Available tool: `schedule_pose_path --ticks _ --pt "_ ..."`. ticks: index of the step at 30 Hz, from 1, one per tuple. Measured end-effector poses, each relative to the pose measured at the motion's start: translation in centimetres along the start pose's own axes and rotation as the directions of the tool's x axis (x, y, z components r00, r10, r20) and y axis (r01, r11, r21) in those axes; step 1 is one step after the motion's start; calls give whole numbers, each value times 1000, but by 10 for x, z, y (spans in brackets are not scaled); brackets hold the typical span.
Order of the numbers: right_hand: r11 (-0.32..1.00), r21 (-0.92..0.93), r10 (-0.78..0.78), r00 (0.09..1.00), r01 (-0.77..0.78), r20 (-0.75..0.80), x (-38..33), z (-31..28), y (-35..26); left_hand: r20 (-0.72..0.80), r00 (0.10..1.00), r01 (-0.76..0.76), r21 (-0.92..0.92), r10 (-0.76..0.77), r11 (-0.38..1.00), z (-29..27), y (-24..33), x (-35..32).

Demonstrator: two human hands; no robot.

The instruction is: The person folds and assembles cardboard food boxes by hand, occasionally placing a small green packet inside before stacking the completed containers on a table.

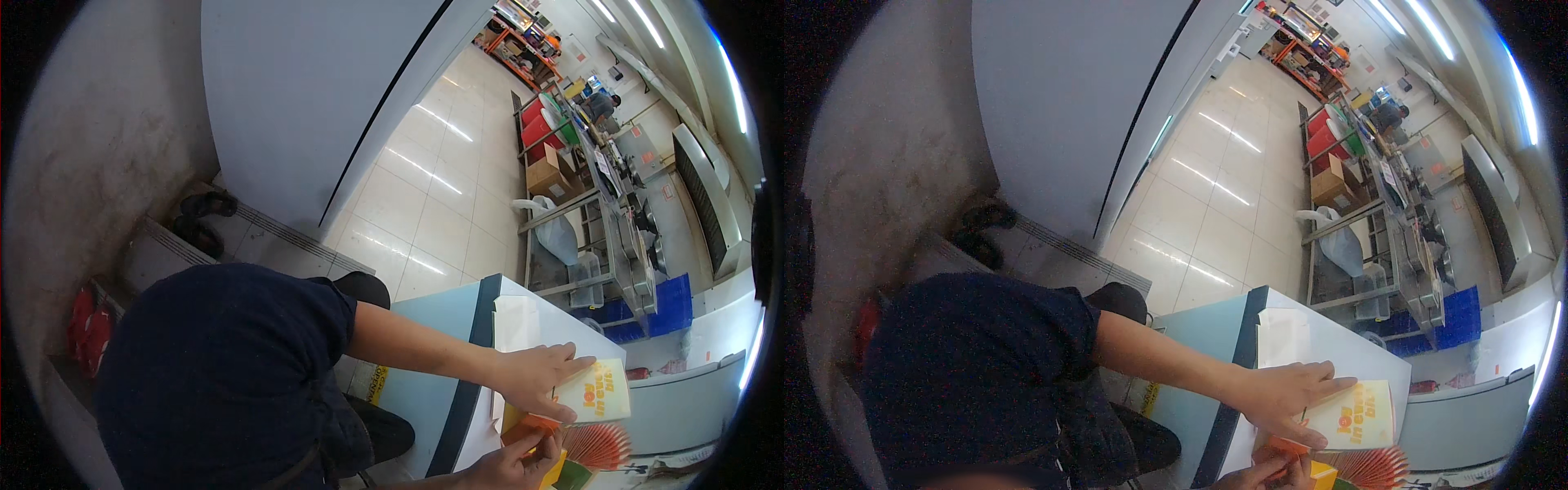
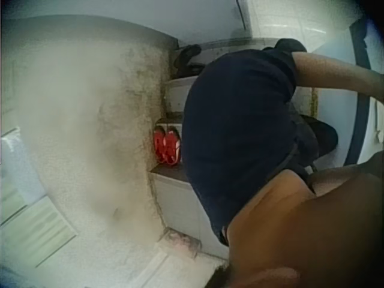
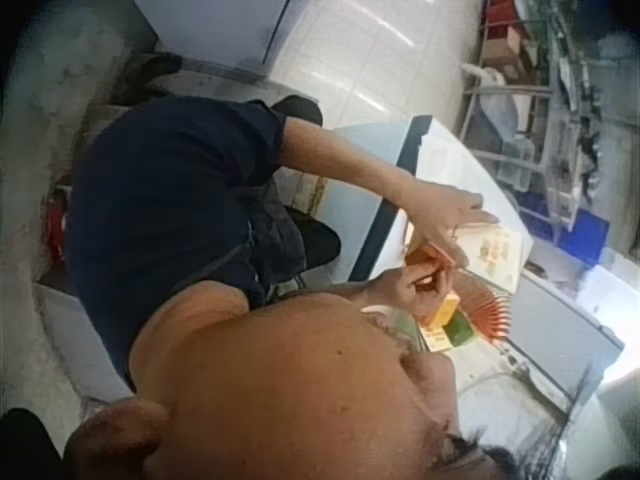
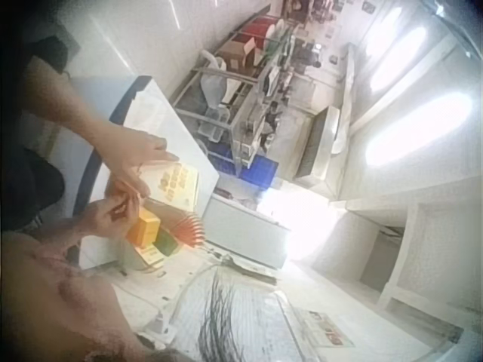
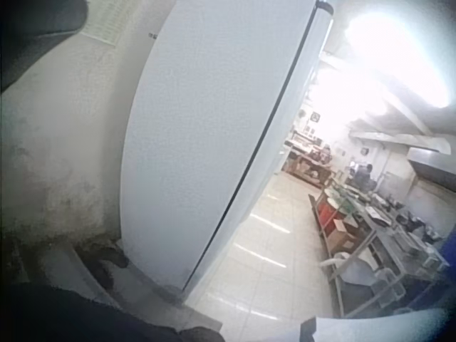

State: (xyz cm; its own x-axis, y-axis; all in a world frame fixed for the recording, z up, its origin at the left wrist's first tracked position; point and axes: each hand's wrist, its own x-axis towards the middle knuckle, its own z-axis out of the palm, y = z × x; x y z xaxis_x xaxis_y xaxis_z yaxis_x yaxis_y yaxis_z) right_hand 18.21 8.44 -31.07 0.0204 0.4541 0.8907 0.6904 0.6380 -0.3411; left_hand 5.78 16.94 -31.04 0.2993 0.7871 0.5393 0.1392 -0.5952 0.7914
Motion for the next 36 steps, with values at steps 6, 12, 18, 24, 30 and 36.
schedule_pose_path --ticks 6,12,18,24,30,36 --pt "983 -178 31 997 -43 -71 5 4 -14 33 995 -89 7 89 996 -5 -4 1" --pt "865 499 53 998 -55 19 -14 -1 75 -332 910 -215 137 250 967 17 -17 3" --pt "713 359 596 790 -602 142 9 -7 -5 -345 899 -285 9 271 958 29 -15 1" --pt "541 498 656 711 -678 255 8 -15 2 -275 840 -487 1 469 873 14 -19 -3" --pt "700 354 608 777 -620 160 13 -7 -27 -369 812 -451 95 452 887 15 -24 4" --pt "969 60 245 963 -239 -115 3 2 -14 -470 857 -235 3 209 972 27 -20 10"
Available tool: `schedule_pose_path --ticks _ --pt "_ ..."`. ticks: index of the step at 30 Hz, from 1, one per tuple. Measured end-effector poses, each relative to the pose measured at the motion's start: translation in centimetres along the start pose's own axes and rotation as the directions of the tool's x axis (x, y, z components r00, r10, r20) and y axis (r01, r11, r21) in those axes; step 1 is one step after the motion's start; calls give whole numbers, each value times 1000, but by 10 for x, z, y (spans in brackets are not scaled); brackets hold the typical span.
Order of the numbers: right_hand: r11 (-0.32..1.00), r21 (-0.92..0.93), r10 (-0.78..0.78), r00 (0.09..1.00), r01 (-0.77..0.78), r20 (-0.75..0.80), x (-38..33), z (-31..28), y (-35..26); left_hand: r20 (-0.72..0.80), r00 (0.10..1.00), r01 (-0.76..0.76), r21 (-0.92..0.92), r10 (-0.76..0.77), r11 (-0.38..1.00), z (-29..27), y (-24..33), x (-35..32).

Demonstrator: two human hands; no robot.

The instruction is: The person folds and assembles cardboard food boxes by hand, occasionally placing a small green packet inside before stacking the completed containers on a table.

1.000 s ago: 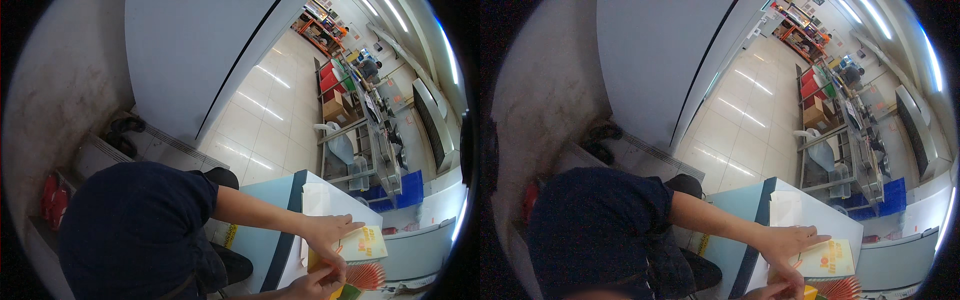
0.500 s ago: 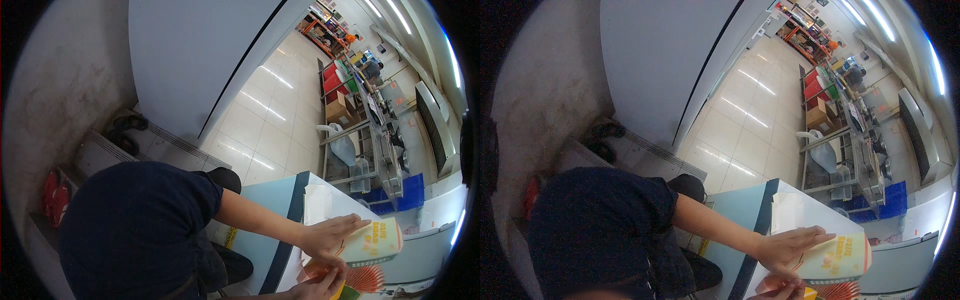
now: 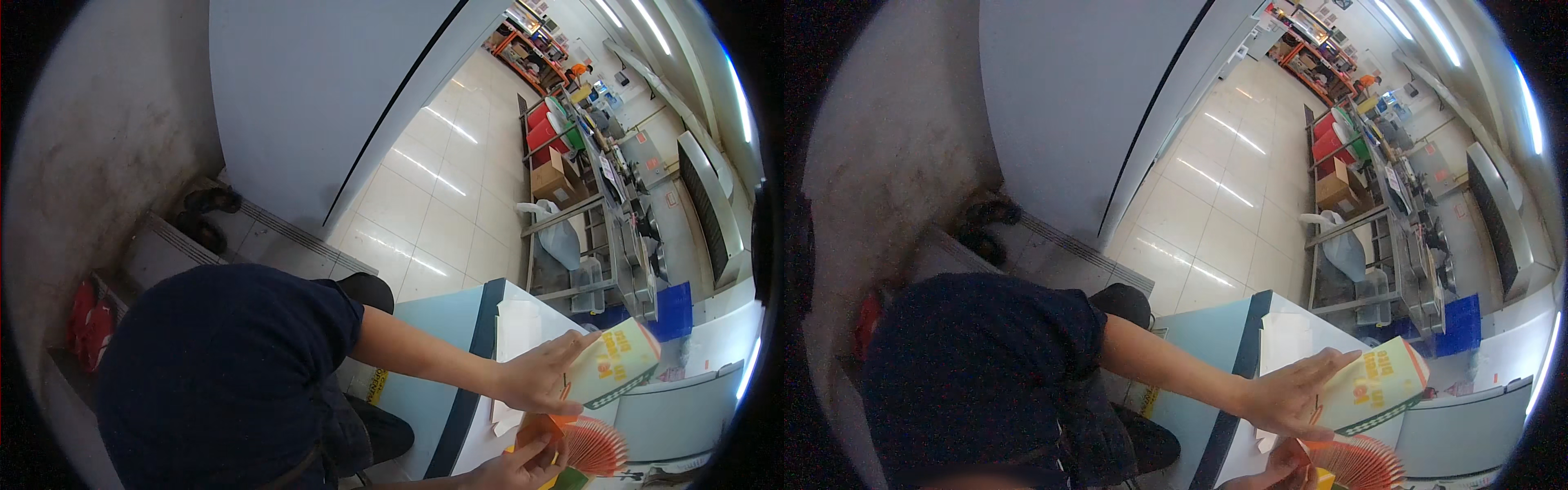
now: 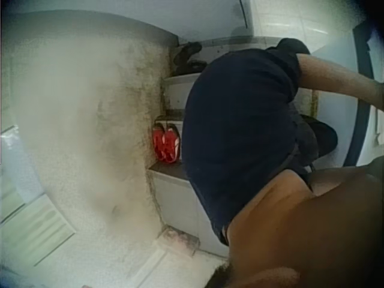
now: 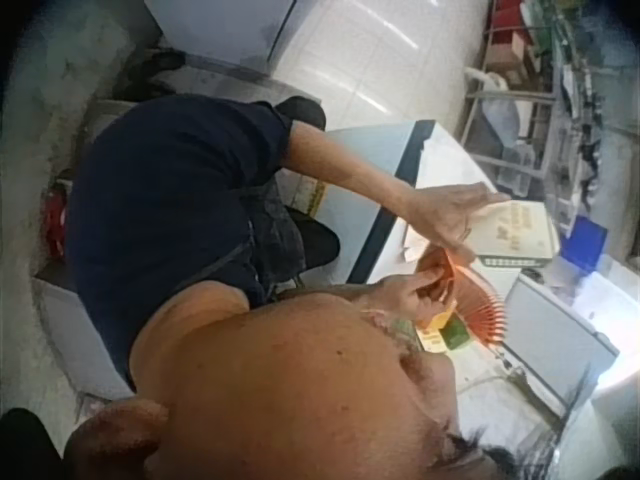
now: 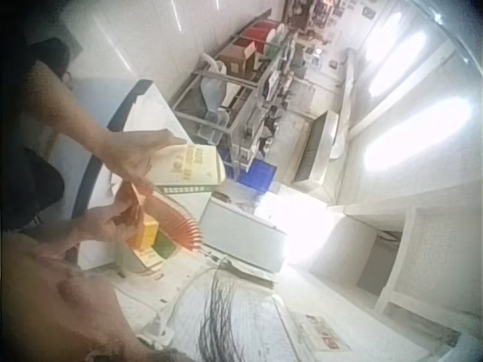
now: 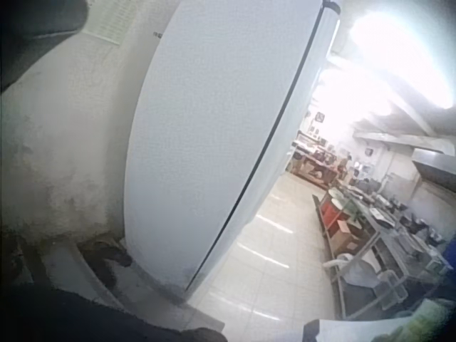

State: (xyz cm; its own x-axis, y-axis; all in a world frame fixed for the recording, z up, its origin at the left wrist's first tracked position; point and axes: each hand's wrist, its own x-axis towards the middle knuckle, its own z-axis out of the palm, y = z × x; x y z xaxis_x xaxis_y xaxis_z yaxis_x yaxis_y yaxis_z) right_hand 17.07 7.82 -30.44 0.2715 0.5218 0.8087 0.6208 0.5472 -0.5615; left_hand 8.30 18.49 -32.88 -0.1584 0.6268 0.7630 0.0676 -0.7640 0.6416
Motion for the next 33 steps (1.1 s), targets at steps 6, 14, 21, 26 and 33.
schedule_pose_path --ticks 6,14,21,26,33 --pt "917 -2 -387 888 400 247 18 -15 33 99 995 20 -36 -16 999 -15 10 4" --pt "863 -296 -361 910 410 205 7 -5 -1 403 915 -16 -3 15 1000 -24 11 9" --pt "843 -218 -466 870 492 161 11 2 0 391 920 2 -78 29 997 -15 6 5" --pt "873 -294 -347 919 389 185 13 -5 -3 475 880 57 -39 -32 998 -17 11 0" --pt "990 20 -141 986 140 89 7 -18 27 560 828 93 -65 -41 994 -24 19 4"
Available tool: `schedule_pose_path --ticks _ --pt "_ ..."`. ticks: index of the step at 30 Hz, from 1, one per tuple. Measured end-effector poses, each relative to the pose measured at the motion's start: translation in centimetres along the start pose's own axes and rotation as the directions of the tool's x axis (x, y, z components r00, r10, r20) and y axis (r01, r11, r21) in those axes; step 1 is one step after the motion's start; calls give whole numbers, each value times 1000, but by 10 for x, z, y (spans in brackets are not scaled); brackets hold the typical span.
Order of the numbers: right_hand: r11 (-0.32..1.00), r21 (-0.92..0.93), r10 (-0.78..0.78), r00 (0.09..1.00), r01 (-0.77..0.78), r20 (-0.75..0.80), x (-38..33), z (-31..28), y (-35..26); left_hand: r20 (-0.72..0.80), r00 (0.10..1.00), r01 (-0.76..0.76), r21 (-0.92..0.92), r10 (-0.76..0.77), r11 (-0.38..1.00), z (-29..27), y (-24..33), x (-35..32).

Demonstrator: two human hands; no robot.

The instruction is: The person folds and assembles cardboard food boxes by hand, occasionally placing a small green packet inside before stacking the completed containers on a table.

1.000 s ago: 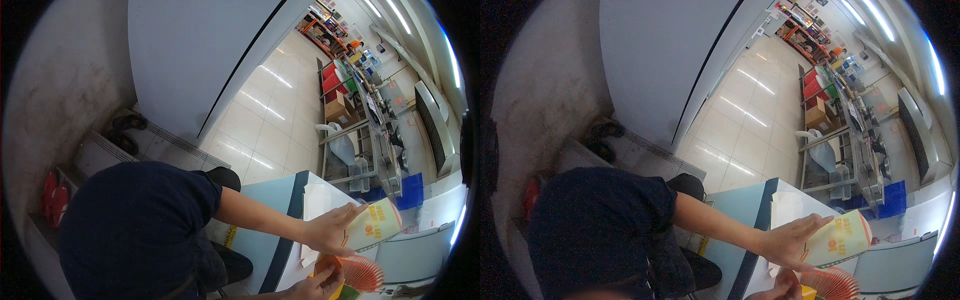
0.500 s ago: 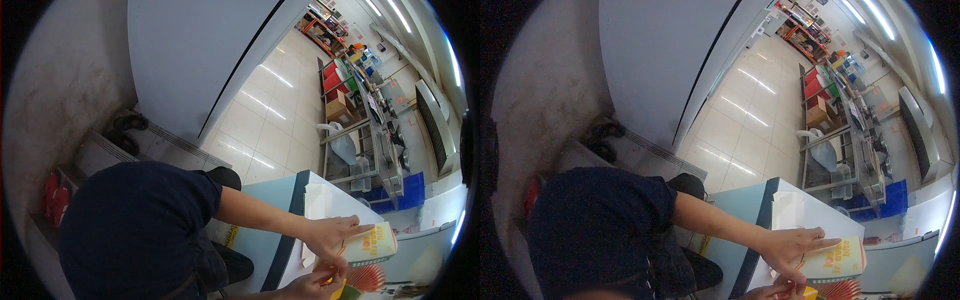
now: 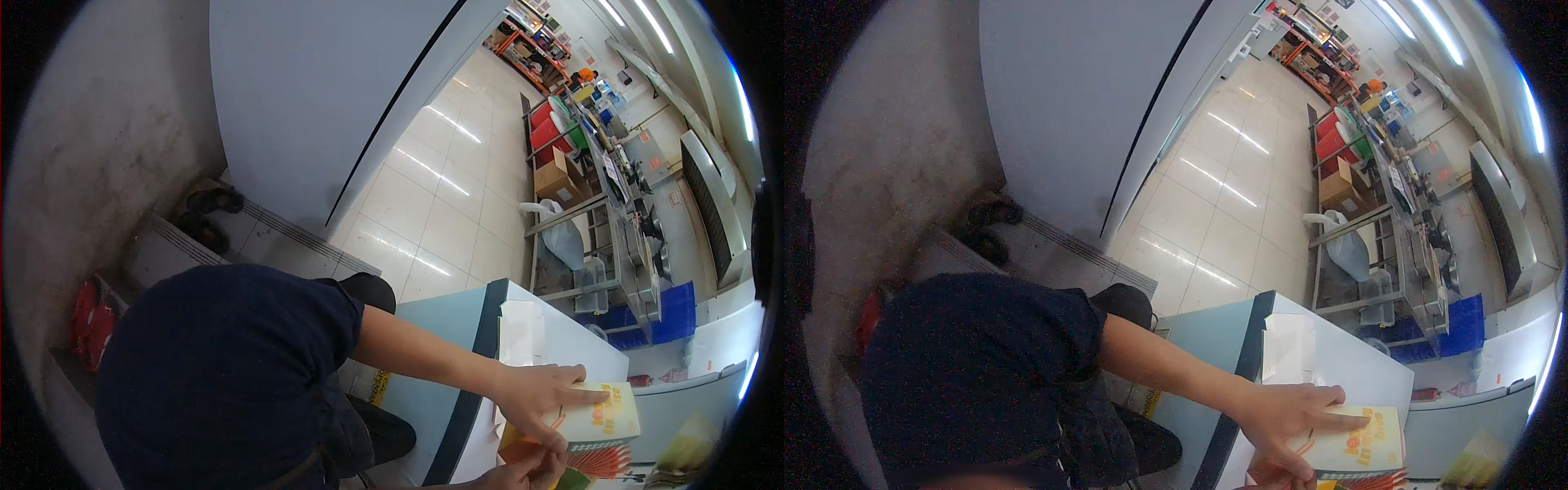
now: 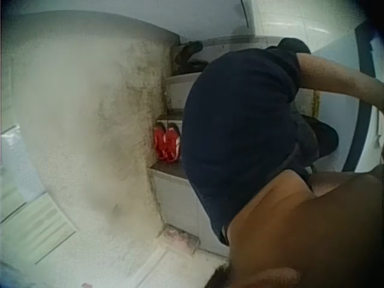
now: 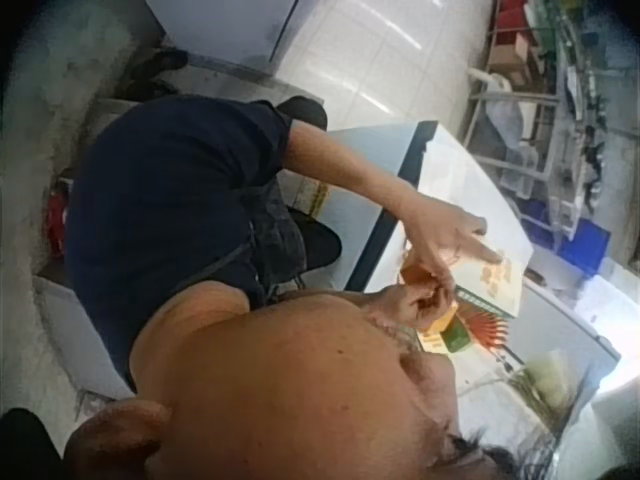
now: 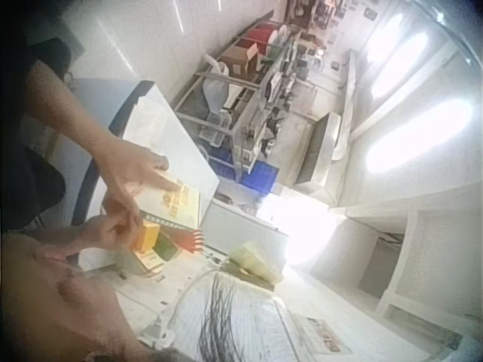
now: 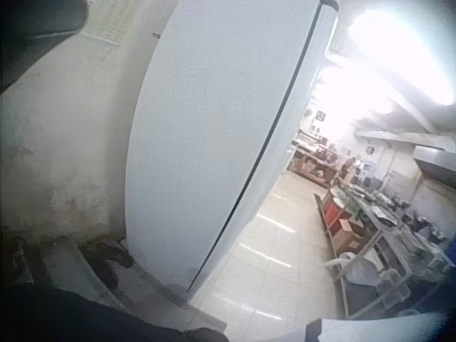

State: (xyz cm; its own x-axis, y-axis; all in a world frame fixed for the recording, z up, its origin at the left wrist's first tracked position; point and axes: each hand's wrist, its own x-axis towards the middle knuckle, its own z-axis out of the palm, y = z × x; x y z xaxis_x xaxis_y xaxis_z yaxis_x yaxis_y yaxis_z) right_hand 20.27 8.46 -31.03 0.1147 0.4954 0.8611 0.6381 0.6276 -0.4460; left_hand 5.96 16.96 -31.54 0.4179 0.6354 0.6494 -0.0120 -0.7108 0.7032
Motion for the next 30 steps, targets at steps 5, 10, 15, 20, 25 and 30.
schedule_pose_path --ticks 5,10,15,20,25,30 --pt "997 -6 80 996 -80 27 -2 -15 6 -10 998 -58 45 58 997 1 -2 2" --pt "957 193 189 968 -219 164 -3 -14 2 -15 1000 -5 1 5 1000 4 -2 2" --pt "992 -11 129 986 -129 102 -2 -7 -6 17 998 56 9 -56 998 2 2 1" --pt "963 23 262 958 -267 119 0 -7 -12 11 1000 17 63 -18 998 -2 1 1" --pt "961 106 249 967 -254 56 1 -15 -11 -24 996 -79 94 81 992 0 -11 5" --pt "961 69 265 964 -267 40 3 -10 1 -31 993 -109 49 110 993 3 -10 4"
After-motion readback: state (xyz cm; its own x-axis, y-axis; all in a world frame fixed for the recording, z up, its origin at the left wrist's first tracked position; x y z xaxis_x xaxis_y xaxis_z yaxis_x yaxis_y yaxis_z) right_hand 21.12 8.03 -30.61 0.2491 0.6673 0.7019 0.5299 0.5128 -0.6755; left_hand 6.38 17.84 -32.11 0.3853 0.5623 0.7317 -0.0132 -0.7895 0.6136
